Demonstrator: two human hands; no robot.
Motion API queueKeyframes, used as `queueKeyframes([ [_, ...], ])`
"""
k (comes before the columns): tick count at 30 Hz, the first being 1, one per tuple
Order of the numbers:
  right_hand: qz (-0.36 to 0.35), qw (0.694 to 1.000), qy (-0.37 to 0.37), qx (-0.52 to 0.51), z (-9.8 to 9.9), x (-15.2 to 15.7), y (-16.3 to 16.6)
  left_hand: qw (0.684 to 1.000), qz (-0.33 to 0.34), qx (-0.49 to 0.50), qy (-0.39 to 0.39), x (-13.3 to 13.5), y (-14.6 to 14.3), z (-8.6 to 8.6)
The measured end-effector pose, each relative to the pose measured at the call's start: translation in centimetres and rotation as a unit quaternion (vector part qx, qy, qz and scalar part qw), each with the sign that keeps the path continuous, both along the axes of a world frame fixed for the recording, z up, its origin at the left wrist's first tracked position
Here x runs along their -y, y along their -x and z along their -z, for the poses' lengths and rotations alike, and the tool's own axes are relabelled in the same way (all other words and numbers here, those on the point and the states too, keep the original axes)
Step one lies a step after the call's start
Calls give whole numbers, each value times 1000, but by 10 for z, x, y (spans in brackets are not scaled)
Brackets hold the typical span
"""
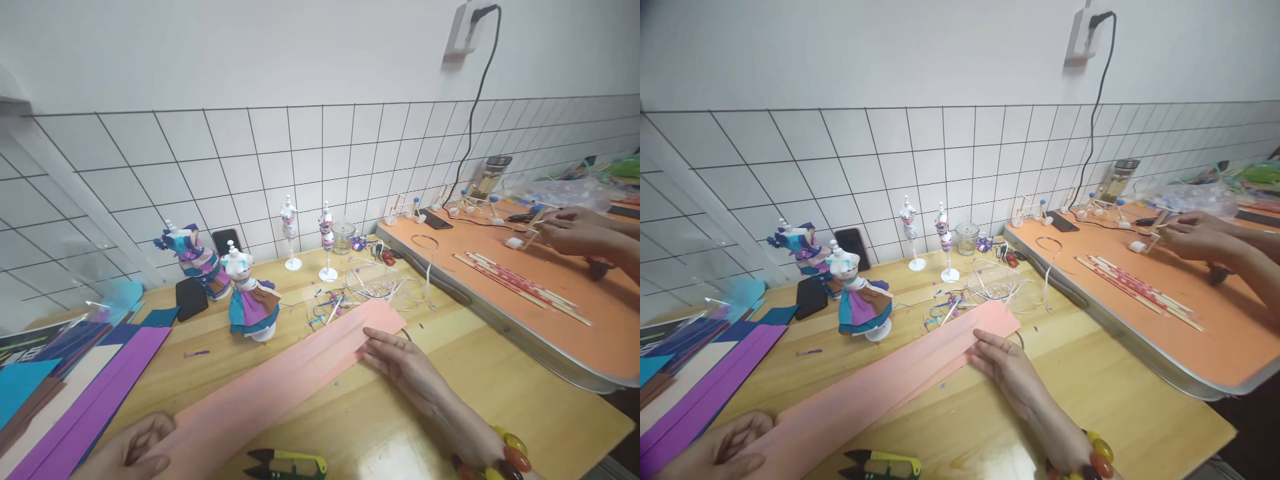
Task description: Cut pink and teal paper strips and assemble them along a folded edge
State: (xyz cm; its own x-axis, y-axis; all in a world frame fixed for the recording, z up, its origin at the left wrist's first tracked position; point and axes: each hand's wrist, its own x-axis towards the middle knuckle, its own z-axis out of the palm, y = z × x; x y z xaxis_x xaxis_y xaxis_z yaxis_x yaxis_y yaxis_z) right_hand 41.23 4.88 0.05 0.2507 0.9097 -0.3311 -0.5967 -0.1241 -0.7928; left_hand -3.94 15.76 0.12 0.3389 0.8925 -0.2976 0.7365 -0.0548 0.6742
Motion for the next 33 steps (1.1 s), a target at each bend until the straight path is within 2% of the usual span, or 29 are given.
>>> queueKeyframes([
  [3,-12,999,-5,51,5,6,-6,999,-32,-8,-22,1,4,5],
  [6,-30,989,5,143,13,14,-13,999,-30,-7,-28,2,2,5],
  [9,-69,963,25,260,19,24,-16,999,-31,-12,-43,1,1,1],
  [13,-91,911,24,401,22,38,-16,992,-45,-62,-100,1,-2,-2],
  [16,-108,865,8,490,27,47,-19,971,-45,-143,-185,7,-10,-1],
  [18,-121,819,-2,561,29,51,-22,938,-47,-201,-278,16,-22,0],
  [21,-74,706,20,704,25,52,-20,896,11,-225,-383,33,-47,2],
  [23,-38,633,5,774,21,48,-9,888,92,-217,-394,46,-66,7],
  [24,-43,608,-26,792,20,45,-1,886,129,-212,-392,52,-74,11],
  [26,-99,583,-106,800,23,39,16,885,180,-203,-378,63,-86,19],
  [28,-159,568,-152,793,34,35,30,891,202,-204,-352,73,-90,26],
  [30,-179,558,-159,794,50,33,37,900,199,-209,-327,79,-85,32],
  [33,-182,540,-169,804,71,32,35,915,154,-226,-296,83,-66,34],
])
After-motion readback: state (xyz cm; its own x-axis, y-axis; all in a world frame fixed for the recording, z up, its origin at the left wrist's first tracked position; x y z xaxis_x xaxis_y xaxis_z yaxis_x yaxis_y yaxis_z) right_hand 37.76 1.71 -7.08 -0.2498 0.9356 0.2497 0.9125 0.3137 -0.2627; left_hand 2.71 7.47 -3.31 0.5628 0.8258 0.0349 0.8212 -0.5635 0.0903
